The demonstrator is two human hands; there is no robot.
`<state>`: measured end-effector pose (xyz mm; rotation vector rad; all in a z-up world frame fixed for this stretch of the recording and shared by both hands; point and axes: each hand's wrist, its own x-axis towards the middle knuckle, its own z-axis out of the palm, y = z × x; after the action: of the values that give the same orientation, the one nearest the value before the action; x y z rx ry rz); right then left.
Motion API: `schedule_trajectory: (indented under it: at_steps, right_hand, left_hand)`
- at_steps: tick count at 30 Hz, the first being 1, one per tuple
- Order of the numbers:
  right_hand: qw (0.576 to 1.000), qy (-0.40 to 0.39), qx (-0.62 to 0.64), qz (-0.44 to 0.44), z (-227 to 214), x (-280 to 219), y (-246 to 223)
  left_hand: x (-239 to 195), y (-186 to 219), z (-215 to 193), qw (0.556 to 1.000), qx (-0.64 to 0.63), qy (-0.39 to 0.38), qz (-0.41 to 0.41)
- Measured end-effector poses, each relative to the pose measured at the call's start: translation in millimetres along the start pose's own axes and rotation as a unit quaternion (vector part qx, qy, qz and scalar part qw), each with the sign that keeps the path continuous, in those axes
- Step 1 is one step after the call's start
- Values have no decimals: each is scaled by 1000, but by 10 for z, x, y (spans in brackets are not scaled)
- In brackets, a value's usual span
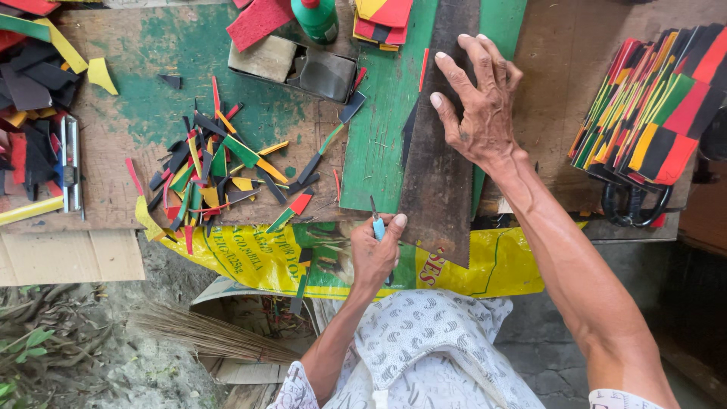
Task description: The person uses a utility knife and a metal ruler to trim and cut multicolored foam pieces on a workbench. They repeatedly align the ruler, cut along its edge, and stack the finished pieces.
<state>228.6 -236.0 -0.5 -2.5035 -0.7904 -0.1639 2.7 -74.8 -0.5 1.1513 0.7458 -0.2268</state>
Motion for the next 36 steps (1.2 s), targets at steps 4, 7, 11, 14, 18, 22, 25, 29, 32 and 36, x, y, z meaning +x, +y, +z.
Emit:
schedule_trajectory:
  at_steps: [4, 7, 11, 14, 18, 22, 25, 29, 32, 36]
  right_hand:
    - [1000, 3, -4, -2, 7, 1, 4]
    - [1000, 3, -5, -2, 13, -3, 11]
    - [1000, 4, -8, -4, 26, -14, 23]
    - [1000, -2, -6, -4, 32, -22, 21]
    - [999, -46, -4, 23, -17, -2, 24]
    - [993, -118, 29, 3, -129, -8, 44]
    - [989, -146, 30, 0, -184, -13, 52]
    - [990, -140, 22, 0, -154, -13, 39]
    - [990, -136, 22, 0, -144, -12, 56]
    - [990, -140, 29, 4, -148, -20, 48]
  left_hand:
    - [25, -33, -11, 1000, 3, 4, 2]
    - [31, -47, -15, 1000, 6, 5, 1]
    - [38, -34, -7, 1000, 12, 8, 5]
    - [40, 3, 16, 996, 73, 33, 31]
    - [36, 89, 73, 991, 114, 54, 37]
    - [5, 168, 76, 989, 132, 61, 14]
    - [18, 192, 67, 992, 117, 48, -7]
    - [38, 156, 36, 998, 67, 16, -7]
    - [65, 115, 34, 997, 73, 37, -10]
    - [54, 80, 39, 998, 57, 31, 0]
